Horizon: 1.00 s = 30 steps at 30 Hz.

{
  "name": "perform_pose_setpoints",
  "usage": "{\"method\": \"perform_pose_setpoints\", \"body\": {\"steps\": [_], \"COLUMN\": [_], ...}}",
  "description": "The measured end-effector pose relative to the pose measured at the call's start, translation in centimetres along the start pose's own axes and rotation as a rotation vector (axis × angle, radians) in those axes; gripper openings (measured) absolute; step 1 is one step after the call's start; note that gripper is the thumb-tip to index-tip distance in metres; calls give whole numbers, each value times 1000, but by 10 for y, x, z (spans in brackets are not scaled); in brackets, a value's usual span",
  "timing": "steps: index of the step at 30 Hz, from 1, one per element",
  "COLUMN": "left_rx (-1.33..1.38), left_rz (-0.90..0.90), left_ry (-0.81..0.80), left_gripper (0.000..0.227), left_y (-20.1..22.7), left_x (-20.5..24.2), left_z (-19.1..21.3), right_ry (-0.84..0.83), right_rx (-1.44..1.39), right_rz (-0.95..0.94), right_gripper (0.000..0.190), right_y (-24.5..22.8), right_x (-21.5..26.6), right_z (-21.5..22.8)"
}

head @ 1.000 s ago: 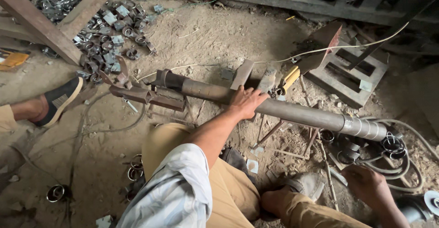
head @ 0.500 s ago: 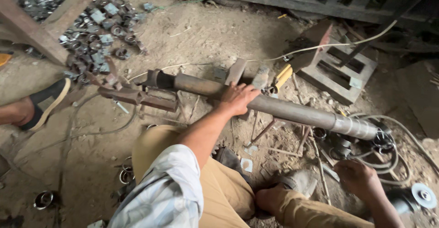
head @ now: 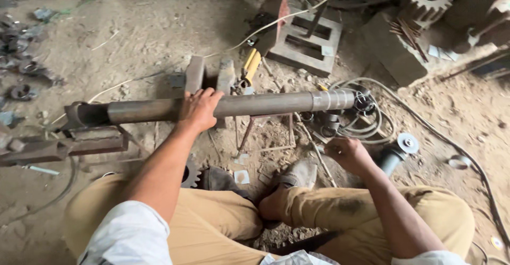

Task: The person sits on the ground and marks a long metal pipe with a white marker. They repeatedly rotate the pipe to draw lines around its circumference, then use a metal square to draw straight lines along the pipe's length.

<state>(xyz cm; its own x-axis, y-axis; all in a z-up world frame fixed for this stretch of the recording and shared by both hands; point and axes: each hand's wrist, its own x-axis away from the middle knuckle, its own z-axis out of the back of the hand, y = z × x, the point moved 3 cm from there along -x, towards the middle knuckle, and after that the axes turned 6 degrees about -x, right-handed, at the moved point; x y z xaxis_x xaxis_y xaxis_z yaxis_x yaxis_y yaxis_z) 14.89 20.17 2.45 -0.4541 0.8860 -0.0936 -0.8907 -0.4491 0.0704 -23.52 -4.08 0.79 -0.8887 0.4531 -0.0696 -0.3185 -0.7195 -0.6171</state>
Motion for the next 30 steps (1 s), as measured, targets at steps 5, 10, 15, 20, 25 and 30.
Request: {"method": "perform_pose_setpoints", "body": {"steps": [5,10,15,20,25,30], "left_rx": [-36,-86,-3,-25,-105,-179], "left_rz": [27,31,41,39,14,-54], "left_ry": [-34,-80,-48,-73,-163,-239], "left_gripper": [70,66,68,66,71,93], "left_y": [1,1,15,23,26,38], "left_x": [-5,-7,-3,-9,-18,-27], "left_z": [-6,-8,-8,-9,-15,-23], "right_ry": [-13,-41,-14,-8,51,-13], "right_rx": [-6,-35,9,0,57,126], "right_rz": [49,32,46,93,111,206], "right_gripper": [12,13,16,17,14,12], "right_y": [-2,-6,-14,-22,-24,-37], "right_x": [-3,-8,-11,-15,-38,-73], "right_z": [-1,-2,0,6,29,85]}}
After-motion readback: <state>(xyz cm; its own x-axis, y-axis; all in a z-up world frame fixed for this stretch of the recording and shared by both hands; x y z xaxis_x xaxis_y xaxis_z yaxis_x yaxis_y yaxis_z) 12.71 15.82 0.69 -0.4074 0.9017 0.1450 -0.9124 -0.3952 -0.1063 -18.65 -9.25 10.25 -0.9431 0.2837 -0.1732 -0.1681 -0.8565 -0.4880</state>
